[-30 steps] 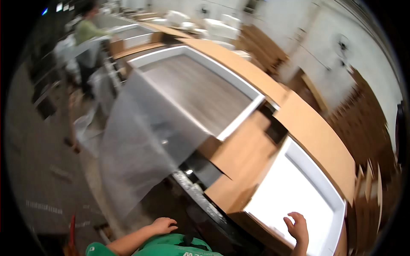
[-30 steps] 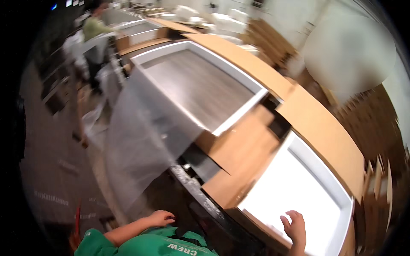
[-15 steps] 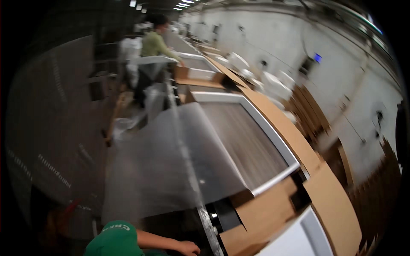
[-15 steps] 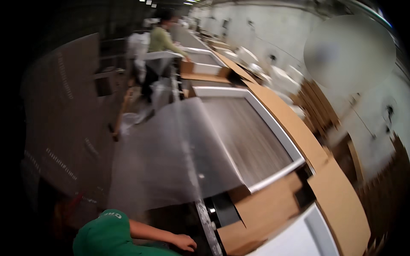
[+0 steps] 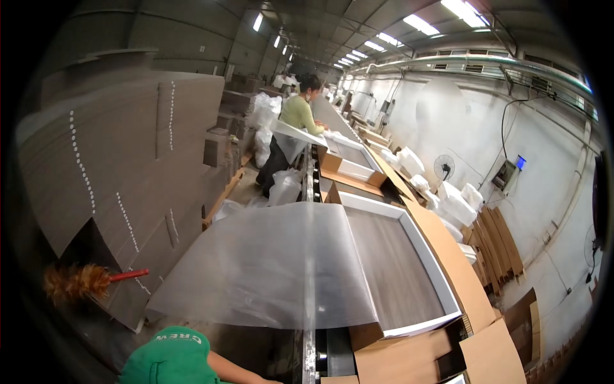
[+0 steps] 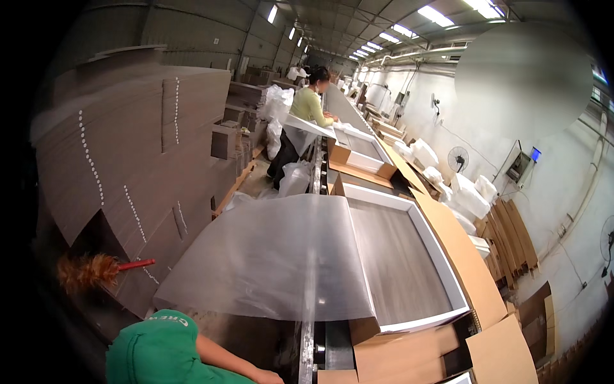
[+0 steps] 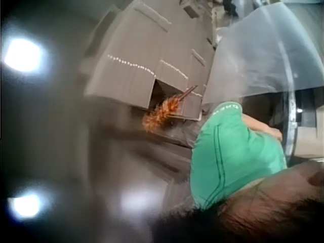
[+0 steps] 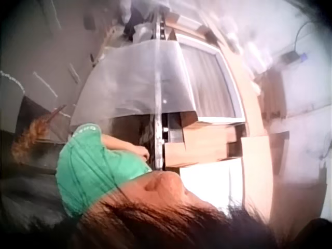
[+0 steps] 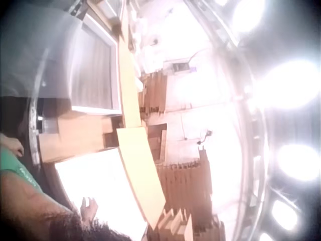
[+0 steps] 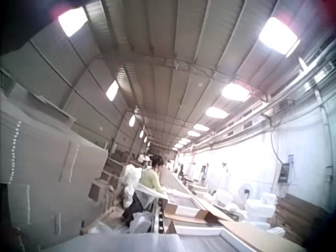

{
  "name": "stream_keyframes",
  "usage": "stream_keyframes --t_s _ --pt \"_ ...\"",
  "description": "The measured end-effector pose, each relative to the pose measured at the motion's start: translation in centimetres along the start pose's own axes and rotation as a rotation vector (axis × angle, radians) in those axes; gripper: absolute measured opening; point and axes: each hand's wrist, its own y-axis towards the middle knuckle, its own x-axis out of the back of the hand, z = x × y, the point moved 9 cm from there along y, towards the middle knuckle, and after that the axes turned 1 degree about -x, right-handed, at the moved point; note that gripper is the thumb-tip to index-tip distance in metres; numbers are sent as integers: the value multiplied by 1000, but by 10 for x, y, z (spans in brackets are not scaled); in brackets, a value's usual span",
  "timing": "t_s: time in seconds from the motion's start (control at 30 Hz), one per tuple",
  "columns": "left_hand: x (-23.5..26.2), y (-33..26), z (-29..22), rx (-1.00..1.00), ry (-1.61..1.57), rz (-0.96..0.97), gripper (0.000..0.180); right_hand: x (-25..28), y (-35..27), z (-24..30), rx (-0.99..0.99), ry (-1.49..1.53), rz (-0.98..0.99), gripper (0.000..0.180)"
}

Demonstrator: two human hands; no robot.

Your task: The person places a wood panel into a cardboard box containing white protective foam. They then take a sheet of white foam padding from the floor and place it over the wood panel inside the box. This process is repeated with several panels and boxes on a warehouse conveyor belt.

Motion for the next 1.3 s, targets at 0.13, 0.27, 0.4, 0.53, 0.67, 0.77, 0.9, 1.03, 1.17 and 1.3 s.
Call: stream_keyframes --t_s 0.13,0.27,0.4,0.53,0.67,0.77,0.9,1.03,1.17,1.3 --pt "9 31 -53 -5 54 134 27 18 -34 -6 -666 167 416 22" --pt "24 45 -77 98 -114 2 33 63 -7 -8 -814 54 646 33" --pt "16 89 -98 -112 -366 -48 35 93 -54 -25 -1023 -26 905 46" --pt "-12 108 -119 174 -715 92 40 78 -149 -16 -1098 -7 1308 59" --pt "-5 110 -122 122 -602 -34 30 74 -106 9 -1153 276 1216 64" --pt "-2 115 -126 7 -341 -83 24 86 -120 15 -1271 277 1290 67" --pt "-6 109 -121 -30 -208 -106 19 112 -129 36 -1320 294 1239 64" --pt "4 98 -144 -87 -329 -199 32 112 -117 47 -1217 267 1257 61" --pt "-5 106 -110 134 -551 -118 28 100 -120 45 -1264 320 1295 59" --pt "-13 116 -107 95 -596 -67 29 99 -117 37 -1258 276 1239 58"
